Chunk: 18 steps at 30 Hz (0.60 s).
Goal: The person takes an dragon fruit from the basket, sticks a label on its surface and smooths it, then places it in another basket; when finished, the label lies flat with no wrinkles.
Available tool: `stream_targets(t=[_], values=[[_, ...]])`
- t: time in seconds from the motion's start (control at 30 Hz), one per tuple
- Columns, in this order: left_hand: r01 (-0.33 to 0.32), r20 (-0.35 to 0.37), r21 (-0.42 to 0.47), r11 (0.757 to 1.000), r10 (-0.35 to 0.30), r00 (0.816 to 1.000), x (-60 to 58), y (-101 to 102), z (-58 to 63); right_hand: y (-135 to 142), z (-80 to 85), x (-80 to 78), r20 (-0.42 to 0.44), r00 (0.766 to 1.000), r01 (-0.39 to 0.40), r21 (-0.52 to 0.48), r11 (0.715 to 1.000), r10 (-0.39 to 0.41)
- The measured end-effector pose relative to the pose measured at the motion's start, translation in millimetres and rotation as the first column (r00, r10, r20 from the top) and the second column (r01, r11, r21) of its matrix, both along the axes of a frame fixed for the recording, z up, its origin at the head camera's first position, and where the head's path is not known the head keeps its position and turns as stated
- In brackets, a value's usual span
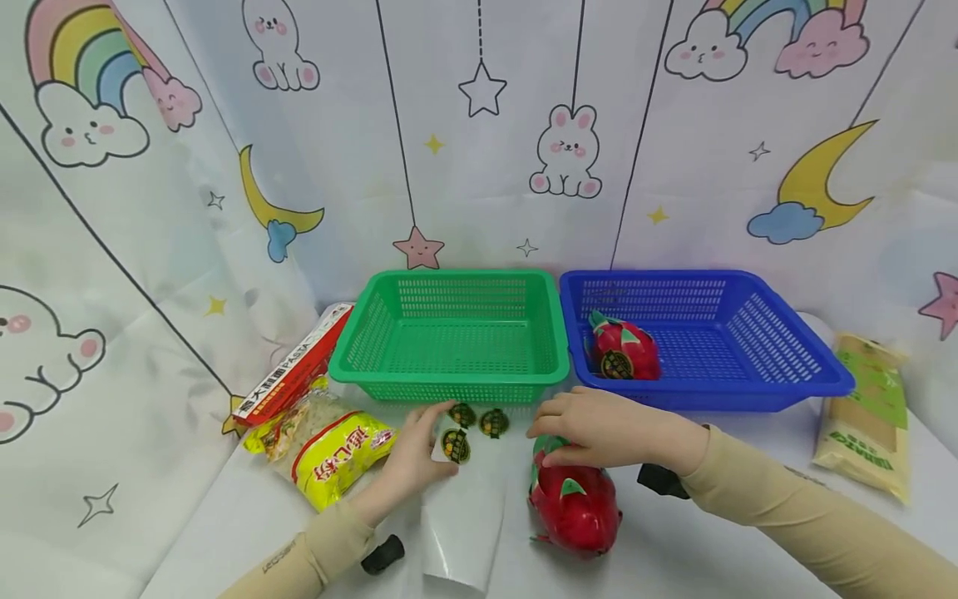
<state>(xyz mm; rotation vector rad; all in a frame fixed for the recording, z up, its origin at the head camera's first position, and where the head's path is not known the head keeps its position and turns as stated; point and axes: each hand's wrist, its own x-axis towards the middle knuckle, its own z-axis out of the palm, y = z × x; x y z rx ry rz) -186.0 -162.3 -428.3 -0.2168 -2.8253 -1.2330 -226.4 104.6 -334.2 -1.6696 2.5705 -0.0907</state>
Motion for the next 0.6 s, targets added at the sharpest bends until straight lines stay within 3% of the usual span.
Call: stream_targets(t=[0.1,0.17,0.37,0.53,0.6], values=[[0.029,0.038,0.113,0.993,-0.033,0.999,7.6,4,2.6,-3,-0.6,0.3,-0.002,1.000,-0.021,-0.007,1.000,0.021],[0.052,0.065,0.217,0.975,-0.068,0.996,12.3,6,5.1,-5,-1.2,0.4,-0.007,1.000,-0.029,-0.007,1.000,0.029],[0.095,0.156,0.459,0.883,-0.186,0.970,21.8,11,16.8,-9,-0.2,2.4,0.016,1.000,-0.015,0.016,1.000,0.014],[0.089,0.222,0.581,0.809,-0.262,0.939,28.3,14,25.5,-11,2.1,3.6,0.023,1.000,-0.008,0.014,1.000,0.007],[0.087,0.231,0.600,0.796,-0.277,0.933,30.3,15,28.4,-11,2.4,3.7,0.020,1.000,-0.014,0.005,1.000,0.014]])
